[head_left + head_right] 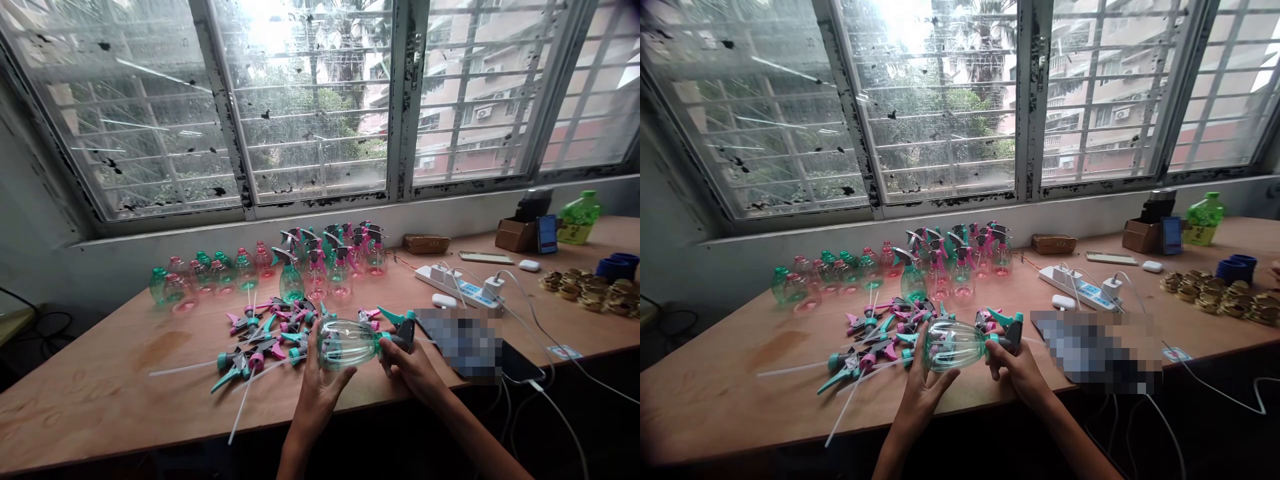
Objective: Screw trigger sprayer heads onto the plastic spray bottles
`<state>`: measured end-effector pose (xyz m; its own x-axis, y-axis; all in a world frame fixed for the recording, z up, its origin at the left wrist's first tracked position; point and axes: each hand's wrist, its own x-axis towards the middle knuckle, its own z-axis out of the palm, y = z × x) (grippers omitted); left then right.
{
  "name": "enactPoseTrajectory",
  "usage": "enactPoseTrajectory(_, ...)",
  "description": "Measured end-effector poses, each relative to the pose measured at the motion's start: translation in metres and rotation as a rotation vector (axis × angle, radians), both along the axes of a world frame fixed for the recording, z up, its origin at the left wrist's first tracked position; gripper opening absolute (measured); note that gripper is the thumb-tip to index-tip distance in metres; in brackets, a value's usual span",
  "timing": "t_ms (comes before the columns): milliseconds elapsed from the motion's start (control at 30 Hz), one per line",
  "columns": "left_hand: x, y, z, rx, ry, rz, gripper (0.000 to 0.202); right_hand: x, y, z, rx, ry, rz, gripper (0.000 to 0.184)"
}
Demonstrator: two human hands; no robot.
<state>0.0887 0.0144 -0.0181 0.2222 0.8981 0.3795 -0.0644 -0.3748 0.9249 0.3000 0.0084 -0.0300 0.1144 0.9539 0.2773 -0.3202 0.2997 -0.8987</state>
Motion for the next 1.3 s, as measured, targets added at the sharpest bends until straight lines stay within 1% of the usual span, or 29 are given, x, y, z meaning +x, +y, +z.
enactPoseTrajectory(67,-0.0002,0.0004,0.0003,0.01,0.004,0.002,0.098,-0.0004,-0.0001,0.0006,-0.001,0.009,0.007,0.038)
enactPoseTrajectory(133,-0.0009,0.0008,0.0014,0.046,0.048,0.018,0.101,-0.0009,0.0001,0.0013,-0.001,0.026,0.009,0.038)
enactPoseTrajectory(267,-0.0029,0.0014,0.004,0.084,0.122,0.036,0.095,-0.0013,0.001,0.0013,-0.008,0.044,0.014,0.039)
enactPoseTrajectory(400,-0.0031,0.0016,0.0016,0.063,0.102,0.037,0.091,-0.0012,0.0017,-0.001,-0.015,0.044,0.02,0.04)
enactPoseTrajectory(567,-0.0004,0.0001,-0.0011,-0.008,0.02,-0.003,0.103,-0.0006,0.0033,-0.0038,-0.011,0.047,0.016,0.04)
enactPoseTrajectory(667,0.0007,-0.0001,0.0001,-0.042,-0.032,-0.025,0.1,-0.0001,0.004,-0.0048,-0.003,0.04,0.024,0.039)
enactPoseTrajectory(733,0.0002,0.0006,0.001,-0.019,-0.013,-0.032,0.097,0.0002,0.0039,-0.0053,0.002,0.038,0.029,0.036)
enactPoseTrajectory(833,-0.0018,0.0027,0.0001,0.062,0.054,0.0,0.095,0.0005,0.0034,-0.0057,0.013,0.04,0.031,0.032)
enactPoseTrajectory(900,-0.0029,0.0039,-0.0018,0.085,0.079,0.02,0.093,0.0007,0.0034,-0.0061,0.019,0.042,0.031,0.031)
enactPoseTrajectory(1000,-0.0031,0.0038,-0.0038,0.067,0.07,0.023,0.092,0.0008,0.0037,-0.0069,0.017,0.044,0.033,0.031)
enactPoseTrajectory(1133,-0.0012,0.0013,-0.0014,0.005,0.03,0.0,0.103,0.0007,0.004,-0.0076,0.015,0.047,0.028,0.034)
enactPoseTrajectory(1233,-0.0003,0.0008,0.0008,-0.042,-0.001,-0.015,0.098,0.0006,0.0035,-0.0064,0.006,0.033,0.028,0.035)
enactPoseTrajectory(1300,-0.0005,0.0019,0.0004,-0.034,0.008,-0.008,0.094,0.0005,0.003,-0.0049,0.01,0.025,0.028,0.034)
